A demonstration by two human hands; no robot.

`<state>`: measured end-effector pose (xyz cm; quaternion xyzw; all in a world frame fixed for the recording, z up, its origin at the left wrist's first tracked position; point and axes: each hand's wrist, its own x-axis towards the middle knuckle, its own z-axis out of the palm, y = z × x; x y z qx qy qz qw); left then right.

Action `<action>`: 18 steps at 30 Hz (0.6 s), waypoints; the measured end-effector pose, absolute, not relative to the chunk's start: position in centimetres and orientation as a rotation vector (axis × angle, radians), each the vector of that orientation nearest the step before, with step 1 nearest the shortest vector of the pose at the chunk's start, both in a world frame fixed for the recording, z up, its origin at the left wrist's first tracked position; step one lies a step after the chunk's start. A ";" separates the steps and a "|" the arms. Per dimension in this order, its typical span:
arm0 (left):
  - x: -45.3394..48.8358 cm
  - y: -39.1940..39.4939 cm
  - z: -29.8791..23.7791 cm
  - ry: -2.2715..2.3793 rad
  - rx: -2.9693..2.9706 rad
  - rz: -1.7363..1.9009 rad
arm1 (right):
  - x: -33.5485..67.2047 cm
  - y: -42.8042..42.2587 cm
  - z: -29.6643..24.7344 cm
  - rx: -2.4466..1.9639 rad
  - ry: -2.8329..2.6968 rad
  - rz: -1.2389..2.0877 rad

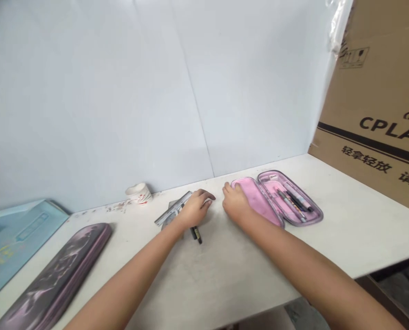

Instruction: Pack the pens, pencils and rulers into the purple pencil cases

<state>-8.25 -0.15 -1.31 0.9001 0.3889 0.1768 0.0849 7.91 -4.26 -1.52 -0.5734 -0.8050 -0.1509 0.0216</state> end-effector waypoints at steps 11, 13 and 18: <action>-11.0 -4.4 -0.5 1.218 2.321 0.714 | 4.4 -6.2 -1.5 -1.448 -2.046 -0.199; -10.6 -4.5 -0.4 1.224 2.264 0.767 | 4.3 -6.8 -1.3 -1.385 -2.033 -0.235; -8.8 -4.4 -0.1 1.147 2.151 0.873 | 5.8 -7.9 -1.1 -1.337 -2.001 -0.306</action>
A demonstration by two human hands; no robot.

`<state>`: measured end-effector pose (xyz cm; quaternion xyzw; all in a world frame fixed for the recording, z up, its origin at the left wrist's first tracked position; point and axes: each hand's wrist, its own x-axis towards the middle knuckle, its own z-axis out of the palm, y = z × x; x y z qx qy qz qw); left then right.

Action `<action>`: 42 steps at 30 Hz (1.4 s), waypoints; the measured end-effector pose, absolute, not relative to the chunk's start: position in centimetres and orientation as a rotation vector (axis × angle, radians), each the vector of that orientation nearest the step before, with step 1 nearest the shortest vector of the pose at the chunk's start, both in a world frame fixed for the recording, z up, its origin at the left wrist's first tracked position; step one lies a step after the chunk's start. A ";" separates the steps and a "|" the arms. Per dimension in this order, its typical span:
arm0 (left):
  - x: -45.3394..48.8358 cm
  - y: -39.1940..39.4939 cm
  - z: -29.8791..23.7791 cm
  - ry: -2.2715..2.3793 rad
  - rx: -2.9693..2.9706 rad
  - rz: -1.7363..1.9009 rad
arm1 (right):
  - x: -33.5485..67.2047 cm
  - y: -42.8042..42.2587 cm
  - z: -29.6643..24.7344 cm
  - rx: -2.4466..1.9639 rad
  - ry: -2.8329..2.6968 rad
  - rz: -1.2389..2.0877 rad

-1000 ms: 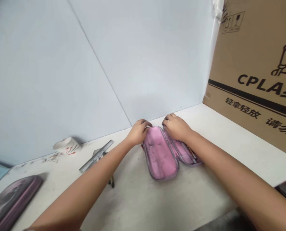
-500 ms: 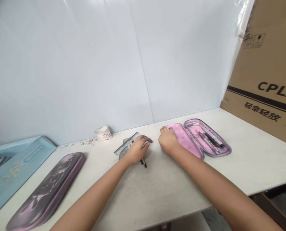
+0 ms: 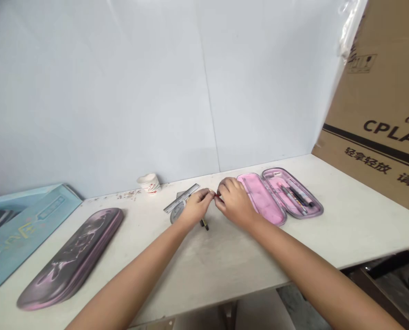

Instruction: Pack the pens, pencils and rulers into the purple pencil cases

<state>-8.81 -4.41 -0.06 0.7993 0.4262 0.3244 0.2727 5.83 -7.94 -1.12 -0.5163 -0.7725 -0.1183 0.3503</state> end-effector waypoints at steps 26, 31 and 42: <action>8.6 -7.5 -4.1 0.806 2.684 0.481 | 24.7 -12.5 -4.5 -1.985 -1.887 -0.494; 3.9 -7.2 -3.9 0.847 2.627 0.654 | 20.1 -11.4 -3.7 -1.820 -2.043 -0.490; -13.7 -6.0 -3.5 1.325 2.471 0.763 | 3.6 -7.6 -3.4 -1.461 -2.353 -0.304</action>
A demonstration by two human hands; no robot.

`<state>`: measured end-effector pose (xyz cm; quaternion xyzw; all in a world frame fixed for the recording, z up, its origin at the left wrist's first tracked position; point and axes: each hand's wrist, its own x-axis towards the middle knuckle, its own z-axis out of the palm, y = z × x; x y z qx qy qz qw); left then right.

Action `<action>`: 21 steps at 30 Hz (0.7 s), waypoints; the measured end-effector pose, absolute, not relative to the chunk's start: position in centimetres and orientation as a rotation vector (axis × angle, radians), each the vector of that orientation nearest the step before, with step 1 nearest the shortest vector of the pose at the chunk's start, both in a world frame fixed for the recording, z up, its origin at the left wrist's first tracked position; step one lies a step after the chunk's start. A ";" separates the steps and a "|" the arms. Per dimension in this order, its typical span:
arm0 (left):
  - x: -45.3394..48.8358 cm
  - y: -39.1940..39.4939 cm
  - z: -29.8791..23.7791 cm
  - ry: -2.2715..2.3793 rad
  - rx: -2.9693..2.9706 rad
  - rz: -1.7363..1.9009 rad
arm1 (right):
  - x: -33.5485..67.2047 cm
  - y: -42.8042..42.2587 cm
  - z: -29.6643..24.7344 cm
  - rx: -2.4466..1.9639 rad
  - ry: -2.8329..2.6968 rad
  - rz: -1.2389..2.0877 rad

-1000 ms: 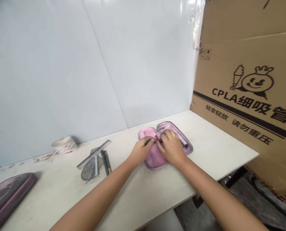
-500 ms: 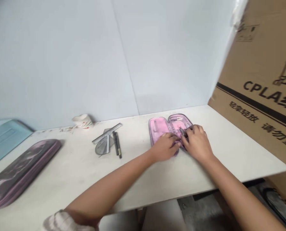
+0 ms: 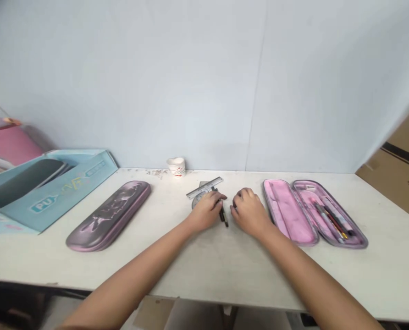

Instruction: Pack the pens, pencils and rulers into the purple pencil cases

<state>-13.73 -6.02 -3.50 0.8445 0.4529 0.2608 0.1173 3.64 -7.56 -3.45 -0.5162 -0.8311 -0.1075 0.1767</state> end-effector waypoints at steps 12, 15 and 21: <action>-17.8 -6.9 -4.8 1.434 2.611 0.569 | 0.2 -6.4 -4.3 -1.798 -2.285 -0.343; -17.7 -6.7 -4.7 1.416 2.666 0.546 | 0.4 -7.0 -4.4 -1.784 -2.294 -0.279; -17.6 -6.4 -4.9 1.435 2.694 0.634 | 1.4 -7.0 -4.6 -1.756 -2.182 -0.389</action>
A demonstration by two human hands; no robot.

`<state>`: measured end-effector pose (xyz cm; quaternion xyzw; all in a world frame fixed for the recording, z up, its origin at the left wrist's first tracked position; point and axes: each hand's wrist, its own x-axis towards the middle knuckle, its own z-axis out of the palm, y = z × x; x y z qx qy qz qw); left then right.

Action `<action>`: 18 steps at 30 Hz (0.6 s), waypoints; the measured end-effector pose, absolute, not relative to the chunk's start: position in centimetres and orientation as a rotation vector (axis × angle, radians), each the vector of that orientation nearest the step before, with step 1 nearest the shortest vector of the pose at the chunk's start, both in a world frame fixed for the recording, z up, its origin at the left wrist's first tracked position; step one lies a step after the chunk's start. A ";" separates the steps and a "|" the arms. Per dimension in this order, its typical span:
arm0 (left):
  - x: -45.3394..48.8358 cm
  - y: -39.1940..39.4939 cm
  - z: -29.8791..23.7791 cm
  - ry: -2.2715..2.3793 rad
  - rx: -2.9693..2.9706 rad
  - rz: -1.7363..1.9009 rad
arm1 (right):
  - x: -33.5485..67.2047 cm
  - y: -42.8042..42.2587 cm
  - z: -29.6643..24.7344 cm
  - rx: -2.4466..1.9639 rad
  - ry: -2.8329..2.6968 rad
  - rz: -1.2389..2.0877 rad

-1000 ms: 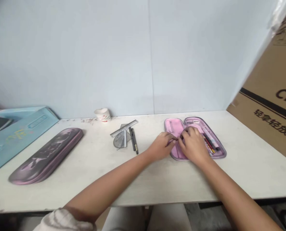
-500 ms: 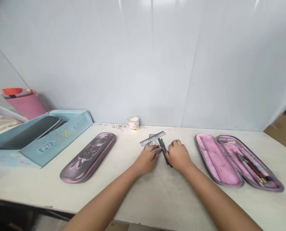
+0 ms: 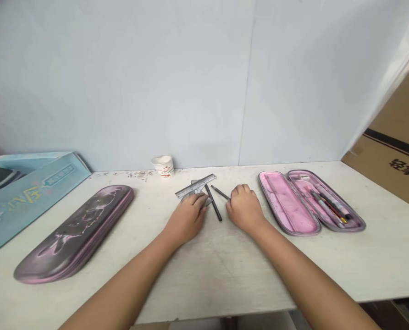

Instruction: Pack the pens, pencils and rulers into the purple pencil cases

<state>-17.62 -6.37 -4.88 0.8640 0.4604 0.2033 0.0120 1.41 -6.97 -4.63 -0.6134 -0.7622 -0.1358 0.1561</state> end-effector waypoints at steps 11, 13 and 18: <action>-16.4 -8.1 -2.7 1.532 2.962 0.757 | 2.7 -8.0 -3.6 -1.205 -2.191 -0.374; -16.5 -7.9 -2.8 1.547 2.987 0.589 | 2.4 -8.0 -4.0 -1.143 -2.211 -0.370; -16.6 -7.8 -3.2 1.538 2.990 0.364 | 2.4 -7.9 -4.5 -1.122 -2.269 -0.373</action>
